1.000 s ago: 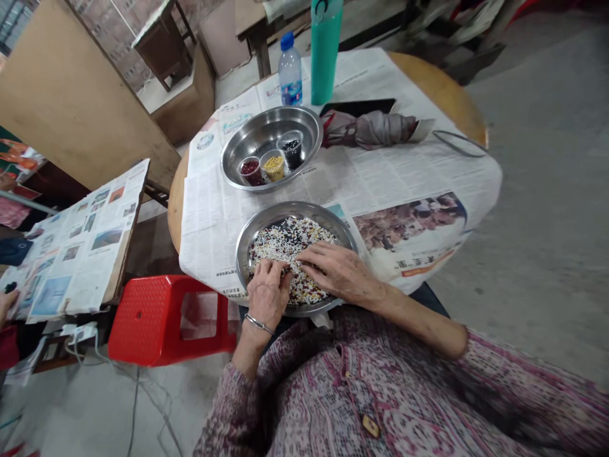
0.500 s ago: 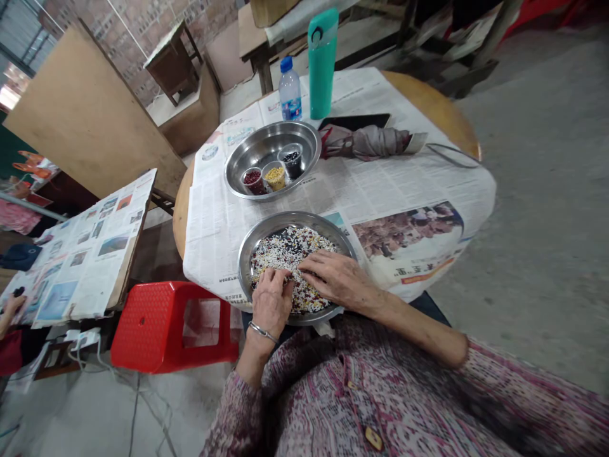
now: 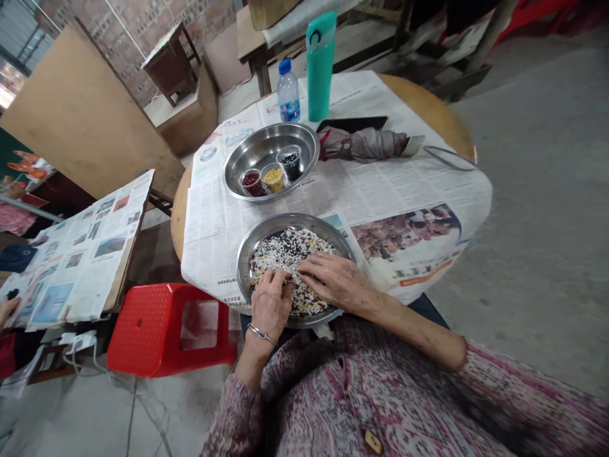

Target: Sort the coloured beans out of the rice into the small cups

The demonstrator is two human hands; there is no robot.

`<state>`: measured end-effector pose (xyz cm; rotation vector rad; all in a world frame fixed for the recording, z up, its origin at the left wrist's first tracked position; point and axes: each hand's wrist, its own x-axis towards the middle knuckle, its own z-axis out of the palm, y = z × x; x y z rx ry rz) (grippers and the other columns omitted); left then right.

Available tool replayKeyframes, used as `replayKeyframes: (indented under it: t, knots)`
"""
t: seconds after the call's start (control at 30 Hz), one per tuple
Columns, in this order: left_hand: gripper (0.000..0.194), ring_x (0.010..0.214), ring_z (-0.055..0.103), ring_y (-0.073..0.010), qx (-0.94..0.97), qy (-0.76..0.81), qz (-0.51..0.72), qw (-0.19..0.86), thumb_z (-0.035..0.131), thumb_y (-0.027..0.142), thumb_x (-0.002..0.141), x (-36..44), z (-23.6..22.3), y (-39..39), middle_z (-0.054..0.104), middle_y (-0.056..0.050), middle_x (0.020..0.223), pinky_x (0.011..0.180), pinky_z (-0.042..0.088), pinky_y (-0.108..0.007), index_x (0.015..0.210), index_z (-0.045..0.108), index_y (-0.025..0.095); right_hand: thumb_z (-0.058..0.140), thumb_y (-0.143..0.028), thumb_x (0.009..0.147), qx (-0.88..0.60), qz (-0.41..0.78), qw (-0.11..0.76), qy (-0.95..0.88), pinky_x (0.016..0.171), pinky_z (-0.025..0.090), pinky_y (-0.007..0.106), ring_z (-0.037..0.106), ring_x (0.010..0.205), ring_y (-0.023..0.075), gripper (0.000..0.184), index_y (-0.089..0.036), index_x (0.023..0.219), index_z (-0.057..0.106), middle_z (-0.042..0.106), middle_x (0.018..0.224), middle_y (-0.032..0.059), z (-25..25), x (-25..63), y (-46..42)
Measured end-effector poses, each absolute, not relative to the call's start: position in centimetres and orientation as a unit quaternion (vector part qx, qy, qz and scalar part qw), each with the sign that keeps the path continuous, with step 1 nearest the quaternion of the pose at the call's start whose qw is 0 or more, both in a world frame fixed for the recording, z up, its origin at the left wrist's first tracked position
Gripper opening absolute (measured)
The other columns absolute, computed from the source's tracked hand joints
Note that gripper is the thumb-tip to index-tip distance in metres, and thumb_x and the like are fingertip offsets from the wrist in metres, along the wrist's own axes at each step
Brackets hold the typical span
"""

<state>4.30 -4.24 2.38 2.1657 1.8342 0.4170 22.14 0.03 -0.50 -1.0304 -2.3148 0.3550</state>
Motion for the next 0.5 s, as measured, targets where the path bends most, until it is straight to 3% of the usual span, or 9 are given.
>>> replayKeyframes:
  t: [0.5]
  knots:
    - [0.017, 0.100, 0.060, -0.0159, 0.754, 0.630, 0.138, 0.127, 0.058, 0.016, 0.093, 4.28, 2.50, -4.28, 0.062, -0.001, 0.101, 0.092, 0.049, -0.029, 0.107, 0.059, 0.026, 0.051, -0.019, 0.094, -0.389, 0.141, 0.281, -0.866, 0.083, 0.047, 0.034, 0.061, 0.092, 0.0212, 0.016, -0.020, 0.095, 0.067, 0.068, 0.093, 0.0071, -0.17, 22.25, 0.02]
